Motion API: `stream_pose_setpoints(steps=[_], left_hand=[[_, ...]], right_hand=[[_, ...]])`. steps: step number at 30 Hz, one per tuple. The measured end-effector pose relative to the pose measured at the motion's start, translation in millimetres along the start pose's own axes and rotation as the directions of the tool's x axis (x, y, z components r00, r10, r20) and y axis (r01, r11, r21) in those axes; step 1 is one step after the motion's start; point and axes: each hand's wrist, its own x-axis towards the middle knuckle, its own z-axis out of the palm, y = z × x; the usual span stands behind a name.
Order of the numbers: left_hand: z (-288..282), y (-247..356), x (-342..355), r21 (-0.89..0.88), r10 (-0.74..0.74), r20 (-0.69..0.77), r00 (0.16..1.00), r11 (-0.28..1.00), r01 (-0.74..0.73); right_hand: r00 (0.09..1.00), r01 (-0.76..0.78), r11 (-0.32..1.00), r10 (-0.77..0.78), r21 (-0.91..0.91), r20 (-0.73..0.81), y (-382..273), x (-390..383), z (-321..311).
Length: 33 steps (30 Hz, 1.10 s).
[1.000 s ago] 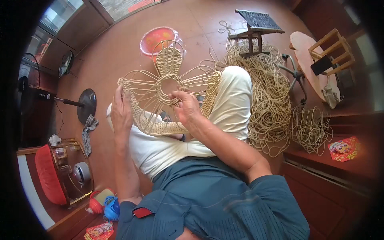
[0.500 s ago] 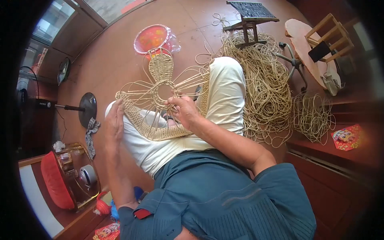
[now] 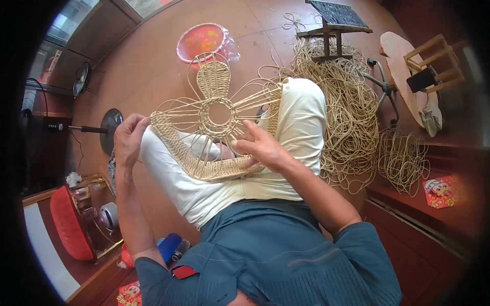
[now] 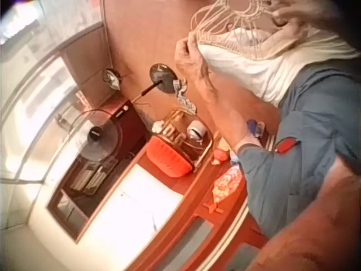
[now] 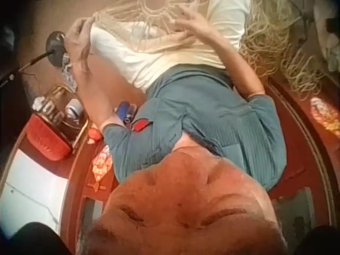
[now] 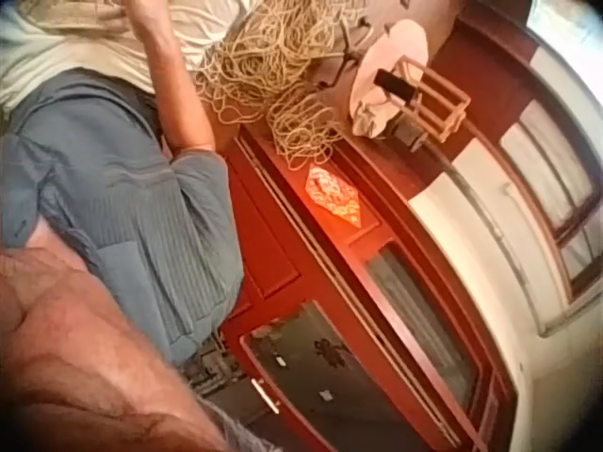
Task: Weaving straw strands into a patterned frame to create a hand-crafted decorative object.
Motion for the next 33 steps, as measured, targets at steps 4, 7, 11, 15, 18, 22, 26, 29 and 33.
stream_pose_setpoints(steps=[4,7,11,15,18,22,26,29,33], left_hand=[[1,-4,12,0.010,0.014,-0.019,1.000,1.000,-0.013],[4,-4,20,0.006,0.006,-0.045,0.999,1.000,-0.005],[-2,0,33,0.040,0.039,-0.049,0.998,0.999,-0.037],[-4,11,60,0.035,0.081,-0.069,0.994,0.996,-0.079],[-4,22,79,0.113,0.134,-0.085,0.987,0.986,-0.124],[5,43,114,0.330,0.366,-0.134,0.921,0.892,-0.307],[32,69,156,0.471,0.556,-0.167,0.814,0.771,-0.430],[61,88,183,0.512,0.672,-0.159,0.723,0.682,-0.522],[91,106,192,0.676,0.848,-0.145,0.509,0.461,-0.575]], right_hand=[[0.977,0.110,0.690,-0.208,-0.715,-0.051,-24,2,-4],[0.866,0.241,0.437,-0.500,-0.867,-0.012,-33,20,1],[0.484,0.553,0.216,-0.870,-0.805,0.099,-43,55,5],[0.436,0.562,0.099,-0.879,-0.821,0.193,-41,75,14],[0.409,0.537,0.016,-0.879,-0.843,0.244,-32,75,19],[0.447,0.546,0.043,-0.859,-0.836,0.248,-29,77,17],[0.467,0.504,-0.025,-0.833,-0.863,0.297,-31,79,20],[0.475,0.466,-0.069,-0.821,-0.882,0.316,-34,79,23],[0.479,0.468,-0.055,-0.823,-0.882,0.306,-38,80,26]])
